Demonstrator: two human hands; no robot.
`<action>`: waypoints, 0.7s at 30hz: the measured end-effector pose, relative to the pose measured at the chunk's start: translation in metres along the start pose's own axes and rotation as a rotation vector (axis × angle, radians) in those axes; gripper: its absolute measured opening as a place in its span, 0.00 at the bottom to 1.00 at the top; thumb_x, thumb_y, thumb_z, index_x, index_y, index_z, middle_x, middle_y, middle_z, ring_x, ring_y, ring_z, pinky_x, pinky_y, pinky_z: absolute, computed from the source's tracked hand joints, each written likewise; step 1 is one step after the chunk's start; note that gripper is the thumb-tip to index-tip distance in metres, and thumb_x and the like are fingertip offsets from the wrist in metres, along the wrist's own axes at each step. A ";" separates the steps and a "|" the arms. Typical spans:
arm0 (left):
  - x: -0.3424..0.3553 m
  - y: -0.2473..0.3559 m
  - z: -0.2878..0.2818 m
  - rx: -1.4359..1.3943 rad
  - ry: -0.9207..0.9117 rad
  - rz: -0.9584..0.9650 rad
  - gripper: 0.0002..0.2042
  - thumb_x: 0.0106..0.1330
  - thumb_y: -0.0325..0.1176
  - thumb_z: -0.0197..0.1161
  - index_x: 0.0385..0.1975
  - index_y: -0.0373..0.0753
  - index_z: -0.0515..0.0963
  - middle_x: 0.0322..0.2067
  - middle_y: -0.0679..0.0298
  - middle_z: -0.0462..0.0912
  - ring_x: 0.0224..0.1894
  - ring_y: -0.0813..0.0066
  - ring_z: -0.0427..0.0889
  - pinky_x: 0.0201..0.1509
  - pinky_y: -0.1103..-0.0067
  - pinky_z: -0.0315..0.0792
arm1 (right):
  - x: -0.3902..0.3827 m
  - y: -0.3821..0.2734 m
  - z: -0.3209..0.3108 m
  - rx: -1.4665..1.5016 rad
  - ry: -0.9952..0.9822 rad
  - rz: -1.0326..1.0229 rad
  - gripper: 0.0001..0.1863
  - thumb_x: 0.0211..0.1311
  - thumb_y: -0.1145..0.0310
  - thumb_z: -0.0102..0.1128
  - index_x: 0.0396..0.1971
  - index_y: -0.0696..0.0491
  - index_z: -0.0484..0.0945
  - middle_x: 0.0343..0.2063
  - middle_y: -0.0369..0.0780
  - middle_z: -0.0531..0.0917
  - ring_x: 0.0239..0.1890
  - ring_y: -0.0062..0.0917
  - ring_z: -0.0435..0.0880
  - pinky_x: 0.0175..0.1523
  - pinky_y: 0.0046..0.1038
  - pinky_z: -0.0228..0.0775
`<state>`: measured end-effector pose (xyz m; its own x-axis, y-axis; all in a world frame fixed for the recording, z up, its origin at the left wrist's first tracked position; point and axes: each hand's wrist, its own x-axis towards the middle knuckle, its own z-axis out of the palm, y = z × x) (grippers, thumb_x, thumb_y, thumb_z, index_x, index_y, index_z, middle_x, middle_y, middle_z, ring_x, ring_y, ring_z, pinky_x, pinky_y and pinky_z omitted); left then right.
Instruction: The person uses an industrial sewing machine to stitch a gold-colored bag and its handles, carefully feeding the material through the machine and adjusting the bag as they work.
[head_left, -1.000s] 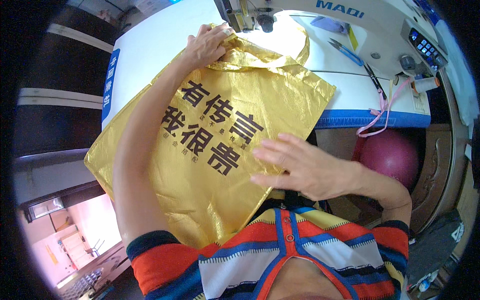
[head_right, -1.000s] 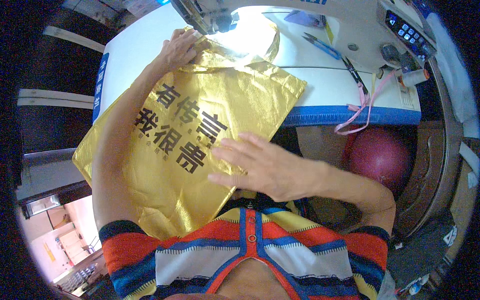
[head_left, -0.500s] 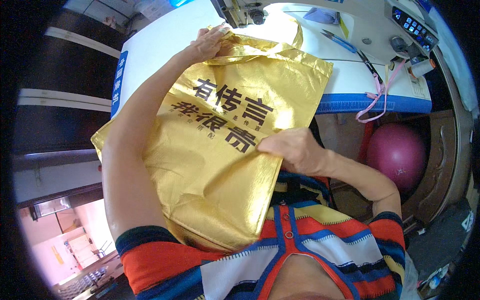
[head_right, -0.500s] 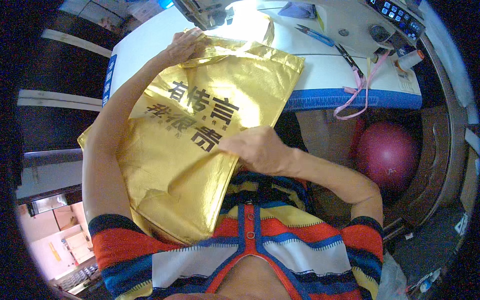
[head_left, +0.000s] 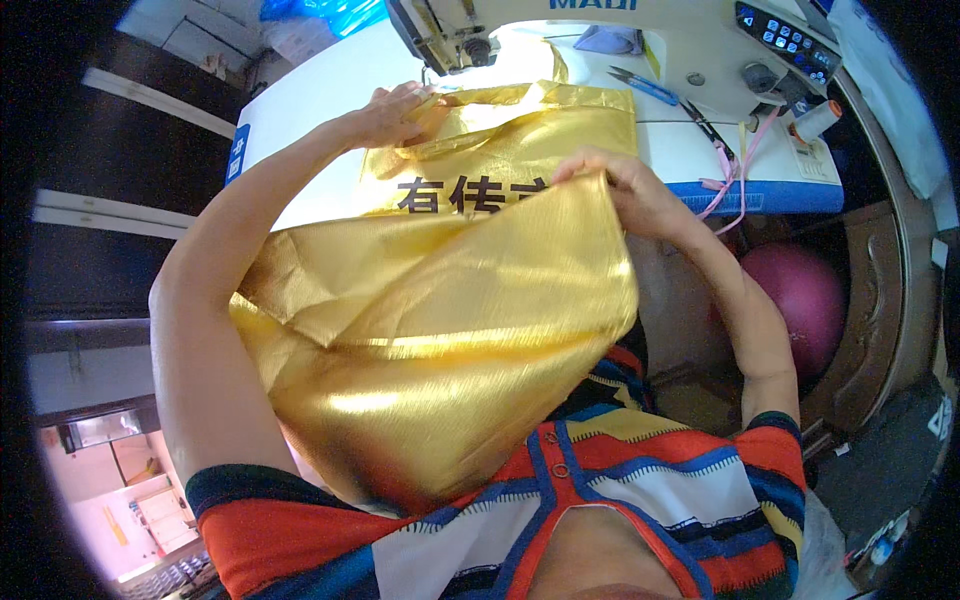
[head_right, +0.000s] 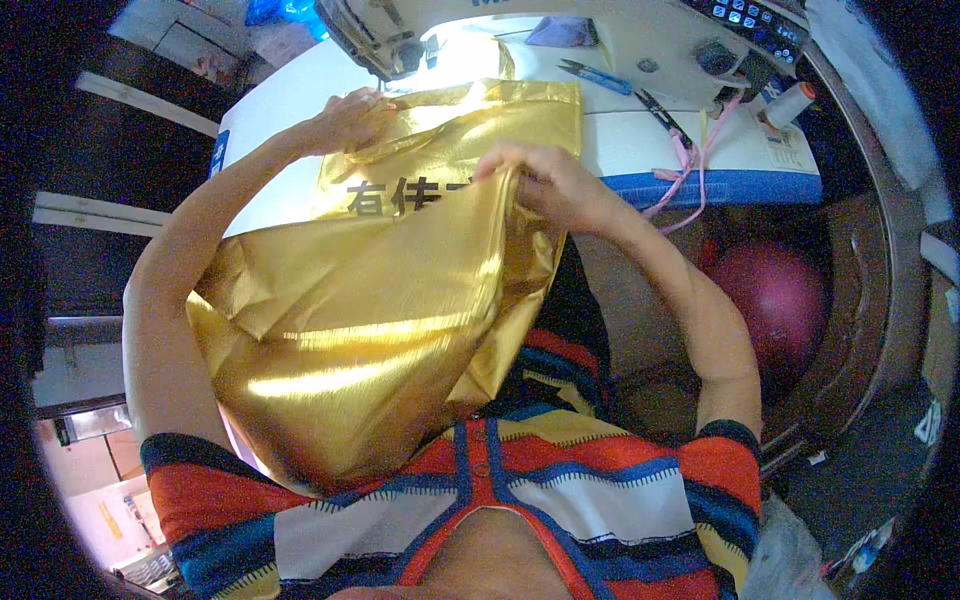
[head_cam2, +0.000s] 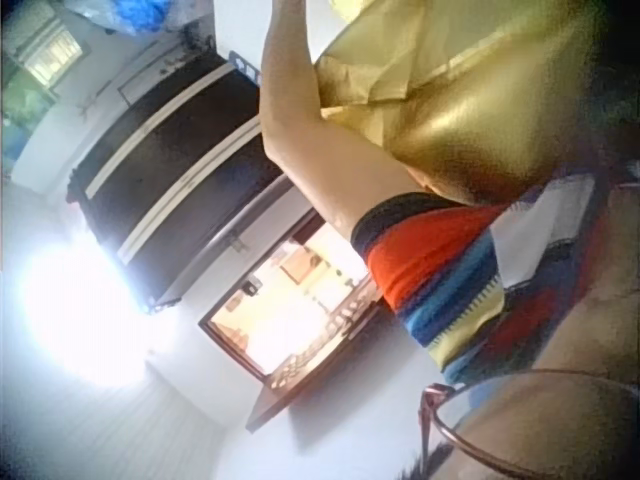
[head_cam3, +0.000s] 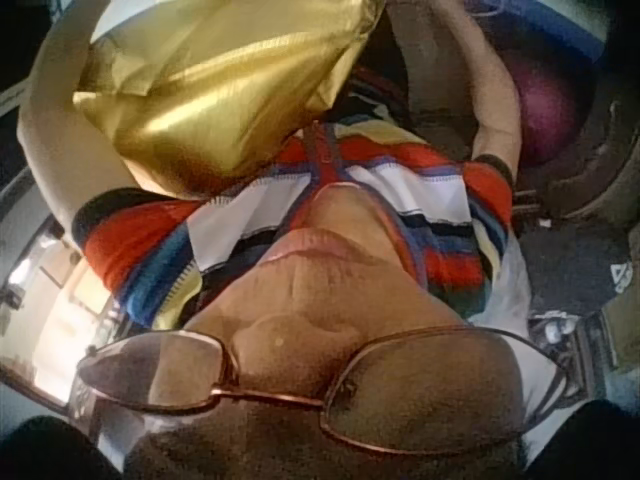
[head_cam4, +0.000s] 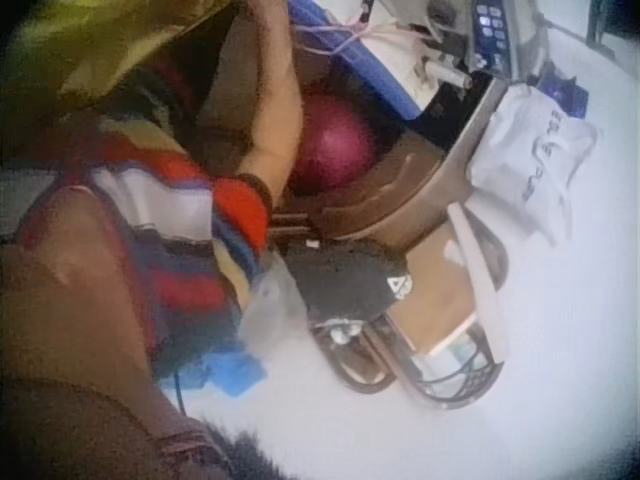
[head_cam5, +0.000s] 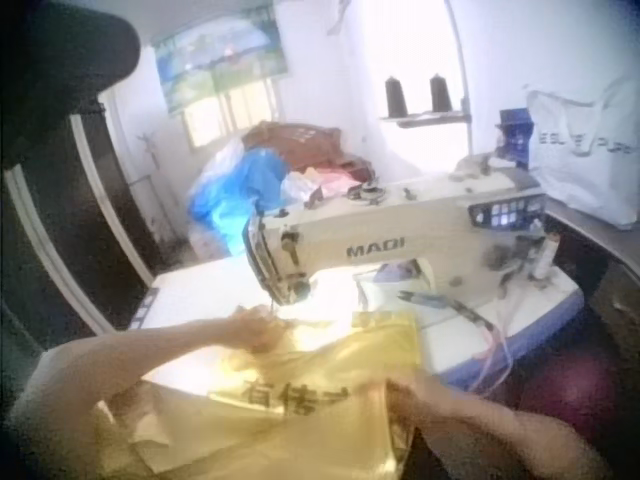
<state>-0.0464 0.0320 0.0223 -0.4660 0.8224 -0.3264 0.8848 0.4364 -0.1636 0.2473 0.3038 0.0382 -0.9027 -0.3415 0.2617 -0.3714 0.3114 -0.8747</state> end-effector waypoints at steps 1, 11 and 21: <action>0.006 0.015 -0.016 -0.075 -0.046 -0.040 0.34 0.64 0.52 0.49 0.68 0.48 0.51 0.66 0.57 0.53 0.63 0.53 0.58 0.70 0.61 0.50 | -0.003 0.006 -0.014 0.069 0.057 -0.013 0.11 0.63 0.68 0.54 0.43 0.55 0.75 0.38 0.38 0.80 0.44 0.23 0.78 0.53 0.26 0.67; -0.027 0.076 -0.061 -0.113 0.011 -0.257 0.34 0.62 0.59 0.53 0.60 0.39 0.63 0.58 0.55 0.66 0.61 0.59 0.61 0.60 0.58 0.58 | -0.044 0.013 -0.048 0.038 -0.142 -0.068 0.13 0.60 0.71 0.57 0.45 0.55 0.77 0.41 0.38 0.82 0.46 0.24 0.79 0.53 0.29 0.71; -0.021 0.051 -0.005 -0.226 0.383 -0.033 0.31 0.59 0.49 0.60 0.61 0.42 0.63 0.53 0.54 0.66 0.56 0.56 0.64 0.53 0.58 0.63 | -0.106 -0.033 -0.021 -0.639 -0.299 0.005 0.32 0.51 0.59 0.66 0.57 0.50 0.68 0.62 0.45 0.61 0.68 0.43 0.53 0.69 0.47 0.44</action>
<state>0.0080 0.0388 0.0255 -0.5012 0.8638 0.0508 0.8651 0.4988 0.0530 0.3503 0.3485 0.0481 -0.8403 -0.5393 0.0546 -0.5050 0.7423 -0.4404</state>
